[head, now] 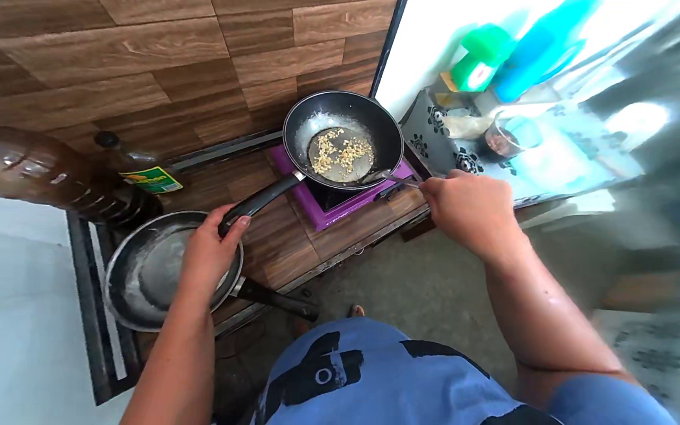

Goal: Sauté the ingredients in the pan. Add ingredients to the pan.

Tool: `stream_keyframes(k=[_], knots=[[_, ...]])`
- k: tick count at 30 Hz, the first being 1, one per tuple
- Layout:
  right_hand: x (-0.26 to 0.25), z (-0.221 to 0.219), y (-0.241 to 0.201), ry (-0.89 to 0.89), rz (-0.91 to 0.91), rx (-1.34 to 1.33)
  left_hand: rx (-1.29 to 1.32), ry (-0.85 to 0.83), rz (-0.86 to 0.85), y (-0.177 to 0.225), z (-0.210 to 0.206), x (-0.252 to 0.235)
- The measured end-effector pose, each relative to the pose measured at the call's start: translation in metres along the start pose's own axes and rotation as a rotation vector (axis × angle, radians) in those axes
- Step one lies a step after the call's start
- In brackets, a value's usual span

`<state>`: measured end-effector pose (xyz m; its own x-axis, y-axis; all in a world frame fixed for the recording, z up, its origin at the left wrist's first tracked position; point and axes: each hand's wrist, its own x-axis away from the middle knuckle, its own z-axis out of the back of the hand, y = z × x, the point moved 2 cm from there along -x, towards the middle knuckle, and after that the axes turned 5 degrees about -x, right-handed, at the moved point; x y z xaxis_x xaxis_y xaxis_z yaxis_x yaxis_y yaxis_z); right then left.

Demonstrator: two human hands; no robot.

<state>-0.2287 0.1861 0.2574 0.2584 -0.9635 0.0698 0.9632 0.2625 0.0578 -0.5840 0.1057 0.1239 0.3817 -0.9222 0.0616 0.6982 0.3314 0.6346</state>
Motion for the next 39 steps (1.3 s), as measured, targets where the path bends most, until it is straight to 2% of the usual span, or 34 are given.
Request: stream_keyframes(k=[5,10,13,16,21,25,33,36,39], knots=[[-0.057,-0.024,-0.003,-0.083,-0.148,-0.060,0.011,-0.012,0.011,0.001,0.001,-0.001],[-0.095,-0.028,0.003,0.043,-0.159,-0.250,0.034,0.008,-0.043,-0.006,-0.001,-0.004],[-0.114,-0.031,-0.005,0.061,-0.180,-0.316,0.027,0.008,-0.052,-0.005,-0.001,-0.003],[-0.131,-0.048,-0.022,0.040,-0.116,-0.336,0.022,0.013,-0.043,-0.001,0.000,-0.001],[-0.102,-0.052,-0.046,-0.069,0.086,-0.309,0.017,0.016,-0.036,0.000,0.001,0.000],[-0.059,-0.043,-0.026,-0.095,0.196,-0.182,0.024,0.023,-0.044,0.000,0.000,0.000],[-0.011,0.004,0.035,0.034,0.141,-0.176,0.019,0.021,-0.037,0.003,-0.001,0.001],[-0.009,0.001,0.031,-0.028,0.084,-0.151,0.008,0.026,-0.047,0.005,-0.001,0.001],[-0.042,-0.023,0.014,-0.087,0.010,-0.215,-0.008,0.035,-0.079,0.008,-0.002,0.003]])
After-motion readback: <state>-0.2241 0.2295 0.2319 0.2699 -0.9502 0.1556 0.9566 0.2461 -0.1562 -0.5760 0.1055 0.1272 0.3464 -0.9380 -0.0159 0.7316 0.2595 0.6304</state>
